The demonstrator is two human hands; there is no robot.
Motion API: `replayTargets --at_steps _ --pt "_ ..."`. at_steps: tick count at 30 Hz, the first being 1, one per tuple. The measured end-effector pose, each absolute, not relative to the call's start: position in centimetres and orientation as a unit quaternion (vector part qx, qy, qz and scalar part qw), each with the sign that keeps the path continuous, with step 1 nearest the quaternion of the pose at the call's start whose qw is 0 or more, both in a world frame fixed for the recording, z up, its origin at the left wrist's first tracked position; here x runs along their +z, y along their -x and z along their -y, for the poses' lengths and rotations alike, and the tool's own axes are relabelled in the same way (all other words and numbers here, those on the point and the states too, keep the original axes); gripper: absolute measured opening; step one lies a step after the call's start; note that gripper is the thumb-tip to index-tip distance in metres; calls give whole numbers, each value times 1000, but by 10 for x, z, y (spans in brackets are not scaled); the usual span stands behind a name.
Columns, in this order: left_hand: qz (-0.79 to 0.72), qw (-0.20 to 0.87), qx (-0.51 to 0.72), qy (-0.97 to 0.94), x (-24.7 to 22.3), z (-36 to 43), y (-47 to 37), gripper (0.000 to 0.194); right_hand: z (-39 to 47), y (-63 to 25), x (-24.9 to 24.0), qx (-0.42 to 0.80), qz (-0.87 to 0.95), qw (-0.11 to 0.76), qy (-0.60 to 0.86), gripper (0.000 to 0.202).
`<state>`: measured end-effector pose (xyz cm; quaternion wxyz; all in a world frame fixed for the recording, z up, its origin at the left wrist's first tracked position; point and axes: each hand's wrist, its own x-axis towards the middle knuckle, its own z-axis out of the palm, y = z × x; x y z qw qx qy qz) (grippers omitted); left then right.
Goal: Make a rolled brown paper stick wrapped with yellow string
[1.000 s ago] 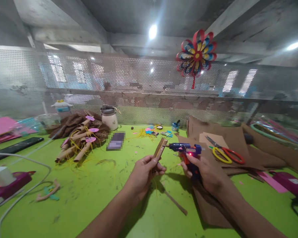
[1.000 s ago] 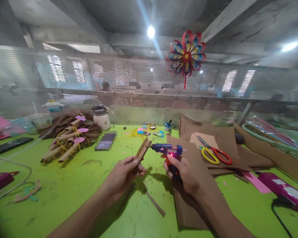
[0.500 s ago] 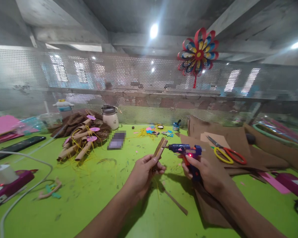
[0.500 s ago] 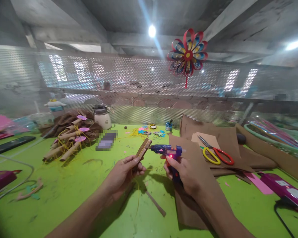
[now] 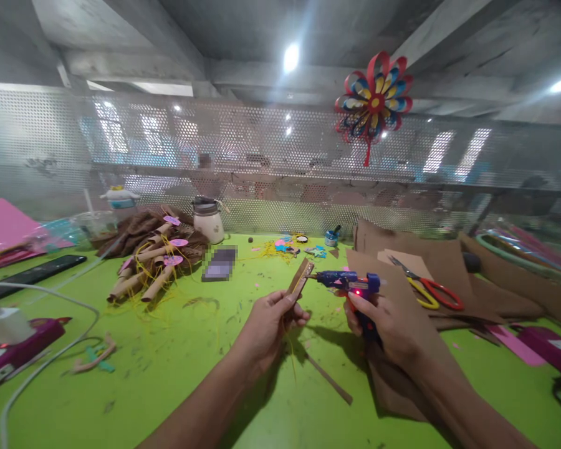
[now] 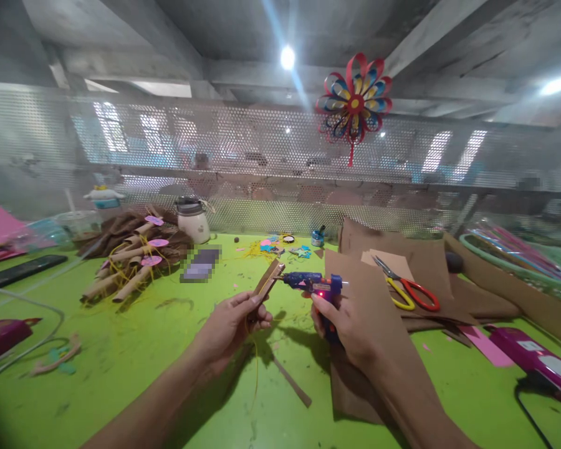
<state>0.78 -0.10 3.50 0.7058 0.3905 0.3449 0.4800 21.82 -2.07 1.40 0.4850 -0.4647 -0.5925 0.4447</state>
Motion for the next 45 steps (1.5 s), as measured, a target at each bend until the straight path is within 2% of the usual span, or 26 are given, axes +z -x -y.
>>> replayTargets --at_steps 4,10,18,21,30,35,45 --pt "-345 703 485 -390 35 0 -8 7 21 -220 11 407 625 475 467 45" --pt "-347 698 487 -395 34 -2 -7 12 25 -220 13 421 664 425 449 44" --pt "-355 692 482 -405 35 0 -8 8 19 -219 10 471 568 524 425 35" --pt "-359 690 478 -408 35 0 -9 8 19 -217 9 486 549 536 419 33" --pt "-354 695 483 -398 33 -1 -9 9 21 -214 6 500 572 481 438 35" --pt "-355 695 483 -398 33 -1 -8 9 25 -215 11 457 622 430 468 42" --pt "-333 710 478 -395 37 2 -8 6 21 -218 11 460 595 465 467 41"
